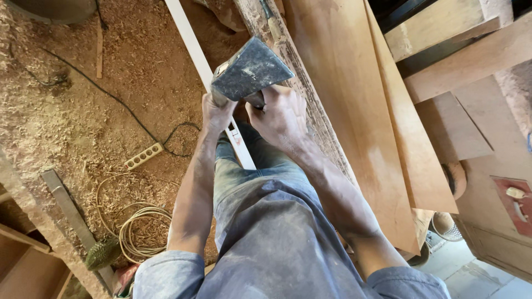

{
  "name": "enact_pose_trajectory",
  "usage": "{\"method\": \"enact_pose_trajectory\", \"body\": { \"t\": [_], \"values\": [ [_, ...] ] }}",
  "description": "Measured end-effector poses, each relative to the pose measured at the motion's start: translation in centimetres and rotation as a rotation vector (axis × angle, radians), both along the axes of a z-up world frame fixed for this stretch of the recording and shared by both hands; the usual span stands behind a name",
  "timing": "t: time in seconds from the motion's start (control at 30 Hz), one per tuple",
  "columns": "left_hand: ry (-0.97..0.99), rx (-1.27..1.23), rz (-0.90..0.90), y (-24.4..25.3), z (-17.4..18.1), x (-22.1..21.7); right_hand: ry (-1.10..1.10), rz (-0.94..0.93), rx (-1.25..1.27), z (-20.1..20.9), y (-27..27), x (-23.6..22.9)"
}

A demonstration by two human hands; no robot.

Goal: The person uses a chisel and mallet to carve a rectangular mortise into a long white wooden plank. They repeatedly strike the chisel to remove wood chips and deepen the cut, then clear debris from the slot. The work is performed in a cluttered workshop with sawdust on the floor and stacked lumber nearby.

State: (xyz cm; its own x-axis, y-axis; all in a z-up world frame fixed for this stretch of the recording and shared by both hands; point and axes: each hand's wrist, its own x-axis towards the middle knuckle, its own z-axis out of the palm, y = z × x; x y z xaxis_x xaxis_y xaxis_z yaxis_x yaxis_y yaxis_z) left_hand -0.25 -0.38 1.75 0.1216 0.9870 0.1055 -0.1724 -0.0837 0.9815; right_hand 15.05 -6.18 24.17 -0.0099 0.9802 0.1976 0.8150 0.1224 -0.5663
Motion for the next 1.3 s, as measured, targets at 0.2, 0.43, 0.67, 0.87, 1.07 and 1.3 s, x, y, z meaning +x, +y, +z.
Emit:
{"method": "enact_pose_trajectory", "body": {
  "t": [0.2, 0.43, 0.67, 0.87, 1.07, 1.3],
  "values": [
    [0.022, -0.041, 0.009, 0.4, -0.2, 0.0, -0.025, 0.017, 0.003, -0.9, -0.1, 0.2],
    [0.066, 0.010, -0.024, -1.0, -3.7, -0.8, -0.179, 0.069, 0.030, -2.2, 0.8, -0.2],
    [0.123, 0.112, 0.011, -1.4, -3.0, -0.8, -0.277, 0.147, -0.088, -1.9, 2.0, -0.7],
    [0.169, 0.023, 0.002, -2.2, -0.4, -0.7, -0.350, 0.145, -0.167, -1.2, 1.4, -1.4],
    [0.217, 0.114, 0.044, -2.9, -0.9, -1.2, -0.291, 0.140, -0.167, -1.4, 0.8, -1.8],
    [0.231, -0.078, -0.024, -3.3, -1.6, -2.0, -0.272, 0.163, -0.171, -1.7, 0.6, -1.3]
  ]
}}
